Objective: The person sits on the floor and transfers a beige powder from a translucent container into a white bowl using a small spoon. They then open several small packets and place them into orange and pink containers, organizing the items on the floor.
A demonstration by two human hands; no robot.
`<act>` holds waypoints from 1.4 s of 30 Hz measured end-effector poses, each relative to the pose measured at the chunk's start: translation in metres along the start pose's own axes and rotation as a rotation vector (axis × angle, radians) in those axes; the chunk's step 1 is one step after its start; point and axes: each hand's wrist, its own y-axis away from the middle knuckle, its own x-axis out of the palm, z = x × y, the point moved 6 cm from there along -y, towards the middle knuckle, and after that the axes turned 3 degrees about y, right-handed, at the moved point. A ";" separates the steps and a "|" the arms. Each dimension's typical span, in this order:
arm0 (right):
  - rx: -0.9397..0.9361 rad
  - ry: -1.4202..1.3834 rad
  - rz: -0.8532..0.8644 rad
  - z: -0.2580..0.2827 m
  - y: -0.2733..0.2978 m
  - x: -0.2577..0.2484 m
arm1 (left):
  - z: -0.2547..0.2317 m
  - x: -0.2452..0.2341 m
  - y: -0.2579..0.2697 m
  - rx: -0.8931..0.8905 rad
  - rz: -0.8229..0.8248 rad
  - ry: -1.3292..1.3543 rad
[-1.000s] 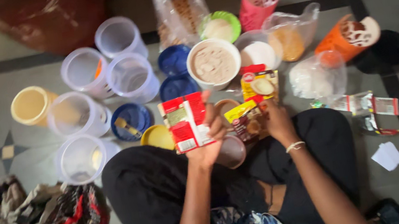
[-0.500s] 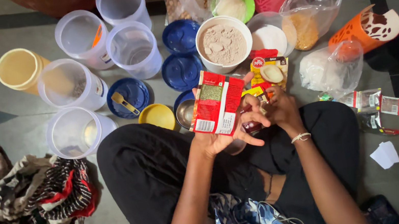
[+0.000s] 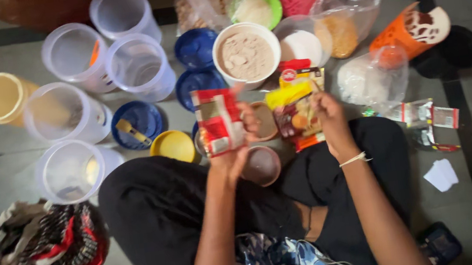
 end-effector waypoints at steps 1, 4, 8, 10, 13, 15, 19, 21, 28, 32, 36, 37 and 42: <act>0.072 -0.332 -0.008 0.008 0.000 -0.001 | -0.004 -0.011 -0.004 0.073 -0.062 0.002; 0.010 -1.059 0.268 0.056 0.005 0.007 | -0.008 -0.019 -0.011 0.202 0.017 0.079; 0.039 -1.234 0.311 0.081 0.022 0.022 | 0.001 -0.018 -0.011 0.127 -0.035 0.019; 0.073 -1.235 0.331 0.086 0.027 0.031 | 0.002 -0.016 -0.009 0.095 -0.097 -0.068; 0.062 -1.193 0.370 0.092 0.030 0.037 | 0.001 -0.012 -0.009 0.061 -0.128 -0.052; 0.065 -1.180 0.384 0.093 0.029 0.039 | 0.000 -0.010 -0.008 0.065 -0.130 -0.063; 0.051 -1.186 0.438 0.095 0.031 0.040 | 0.001 -0.011 -0.008 0.051 -0.136 -0.082; 0.045 -1.179 0.437 0.095 0.031 0.041 | 0.001 -0.011 -0.009 0.059 -0.124 -0.087; 0.074 -1.156 0.417 0.092 0.032 0.042 | 0.001 -0.013 -0.010 0.055 -0.143 -0.102; 0.062 -1.154 0.428 0.092 0.031 0.042 | 0.001 -0.013 -0.009 0.053 -0.142 -0.128; 0.065 -1.163 0.430 0.092 0.031 0.042 | 0.001 -0.010 -0.007 0.069 -0.130 -0.163; 0.062 -1.164 0.438 0.093 0.031 0.042 | 0.000 -0.009 -0.007 0.076 -0.128 -0.168; 0.060 -1.139 0.426 0.096 0.032 0.043 | 0.001 -0.011 -0.009 0.070 -0.138 -0.160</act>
